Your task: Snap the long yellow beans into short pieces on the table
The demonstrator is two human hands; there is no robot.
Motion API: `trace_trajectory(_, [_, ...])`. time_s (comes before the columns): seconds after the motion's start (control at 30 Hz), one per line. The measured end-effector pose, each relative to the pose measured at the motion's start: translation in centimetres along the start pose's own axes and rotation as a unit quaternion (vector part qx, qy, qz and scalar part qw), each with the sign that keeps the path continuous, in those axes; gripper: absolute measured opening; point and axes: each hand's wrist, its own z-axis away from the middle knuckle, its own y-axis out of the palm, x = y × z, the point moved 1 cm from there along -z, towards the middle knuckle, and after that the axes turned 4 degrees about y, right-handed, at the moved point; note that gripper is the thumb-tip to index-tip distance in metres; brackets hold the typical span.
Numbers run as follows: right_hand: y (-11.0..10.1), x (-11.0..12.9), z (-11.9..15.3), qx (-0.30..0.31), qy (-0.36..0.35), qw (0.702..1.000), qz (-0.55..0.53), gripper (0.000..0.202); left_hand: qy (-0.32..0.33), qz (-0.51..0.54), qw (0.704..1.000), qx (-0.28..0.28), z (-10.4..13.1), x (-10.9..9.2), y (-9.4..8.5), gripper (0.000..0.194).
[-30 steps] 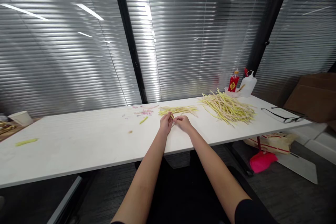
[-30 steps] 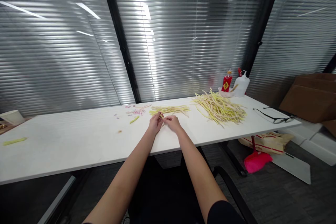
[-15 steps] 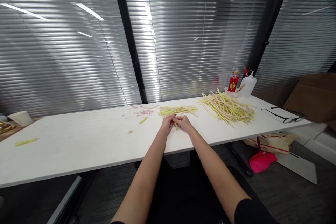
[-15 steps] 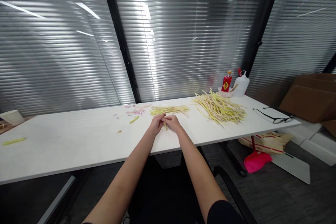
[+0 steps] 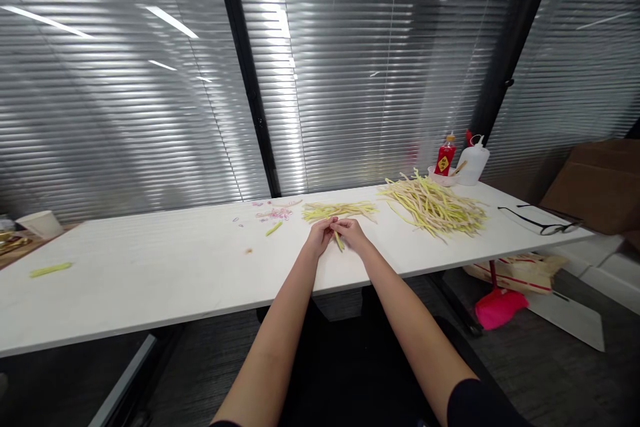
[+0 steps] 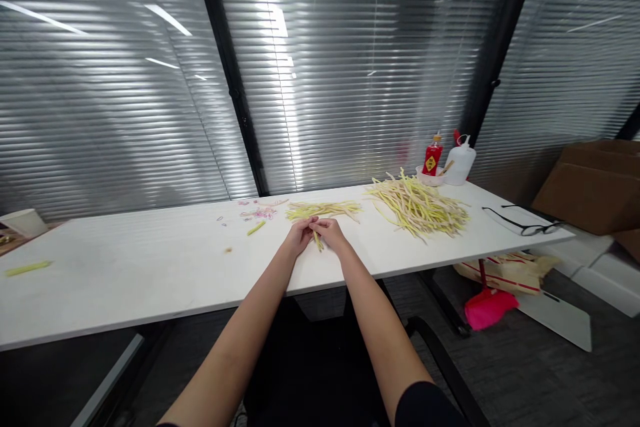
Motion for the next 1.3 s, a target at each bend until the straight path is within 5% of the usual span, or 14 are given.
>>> trace_trajectory(0.37, [-0.06, -0.15, 0.0, -0.016, 0.017, 0.999, 0.028, 0.024, 0.053, 0.042, 0.993, -0.101, -0.16, -0.38, -0.44, 0.028])
trace_trajectory(0.97, [0.22, 0.33, 0.15, 0.016, 0.019, 0.999, -0.024, 0.029, 0.037, -0.006, 0.999, -0.035, 0.05, -0.17, 0.03, 0.029])
trace_trajectory(1.3, [-0.09, 0.24, 0.13, 0.002, 0.026, 1.0, 0.001, 0.022, 0.05, 0.076, 0.989, -0.116, -0.13, -0.41, -0.34, 0.037])
